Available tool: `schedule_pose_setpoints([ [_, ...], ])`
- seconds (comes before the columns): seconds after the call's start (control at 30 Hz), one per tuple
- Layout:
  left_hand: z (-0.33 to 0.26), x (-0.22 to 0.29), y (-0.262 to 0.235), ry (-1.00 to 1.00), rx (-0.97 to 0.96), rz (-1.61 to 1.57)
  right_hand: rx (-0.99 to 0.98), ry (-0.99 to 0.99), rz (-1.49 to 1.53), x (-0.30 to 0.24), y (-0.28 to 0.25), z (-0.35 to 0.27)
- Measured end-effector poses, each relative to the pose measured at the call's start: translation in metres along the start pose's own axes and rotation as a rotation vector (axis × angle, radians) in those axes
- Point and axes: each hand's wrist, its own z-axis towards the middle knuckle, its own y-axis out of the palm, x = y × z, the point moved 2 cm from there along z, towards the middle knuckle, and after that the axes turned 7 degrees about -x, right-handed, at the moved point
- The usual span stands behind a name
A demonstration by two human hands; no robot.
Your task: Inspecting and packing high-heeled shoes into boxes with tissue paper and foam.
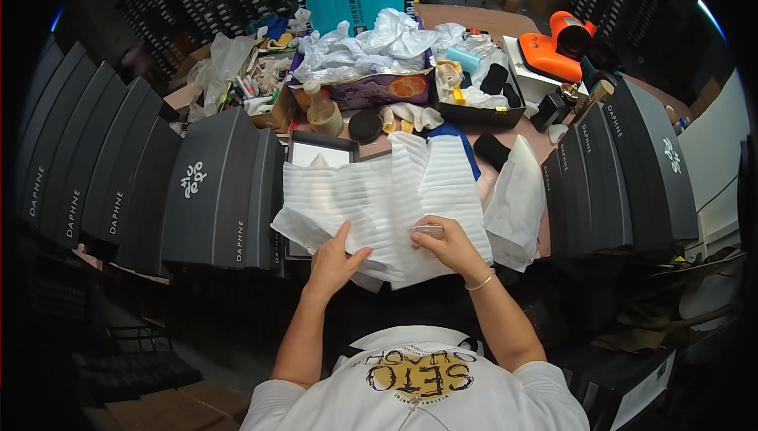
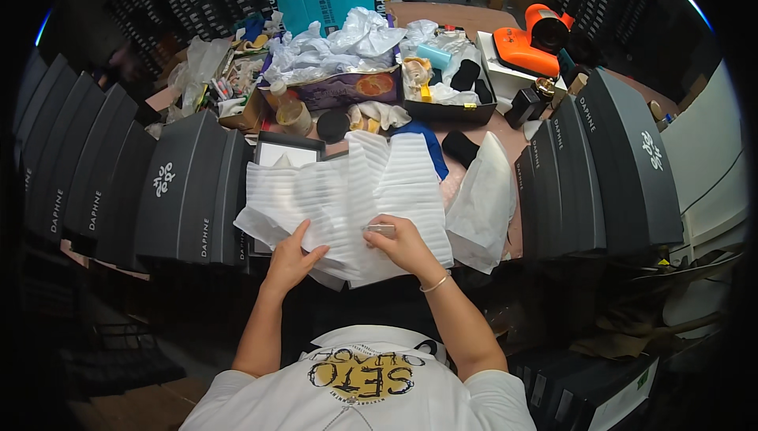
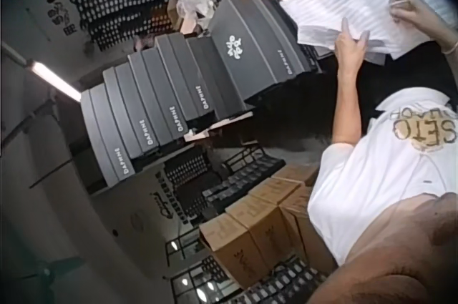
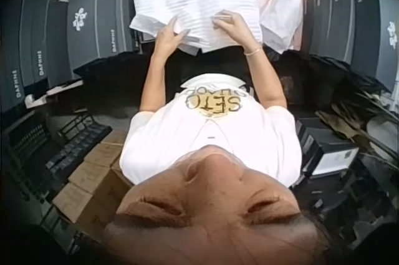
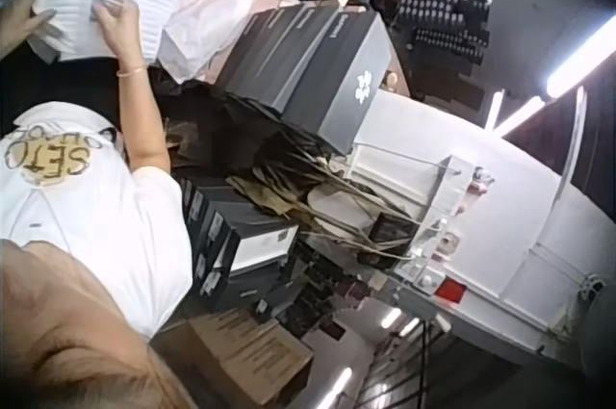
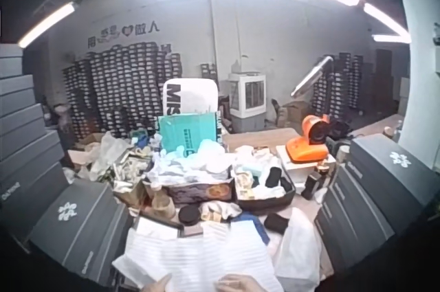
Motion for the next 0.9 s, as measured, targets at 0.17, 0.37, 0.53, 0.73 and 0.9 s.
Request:
schedule_pose_setpoints([
  [0.17, -0.008, -0.015, -0.001, -0.021, 0.046, 0.001, 0.376, -0.108, -0.583, -0.069, -0.115, -0.025],
  [0.37, -0.008, -0.012, -0.003, 0.016, 0.078, 0.024, 0.722, -0.465, -1.221, -0.134, -0.153, -0.041],
  [0.53, -0.010, 0.016, -0.025, -0.114, -0.007, -0.106, 0.126, -0.178, -1.106, -0.055, -0.009, 0.025],
  [0.73, -0.033, 0.014, -0.006, 0.221, 0.095, -0.275, -0.148, -0.053, -1.196, 0.082, 0.038, 0.059],
  [0.9, -0.013, -0.008, -0.022, 0.255, 0.706, -0.188, -0.175, -0.294, -0.849, -0.009, 0.017, 0.046],
])
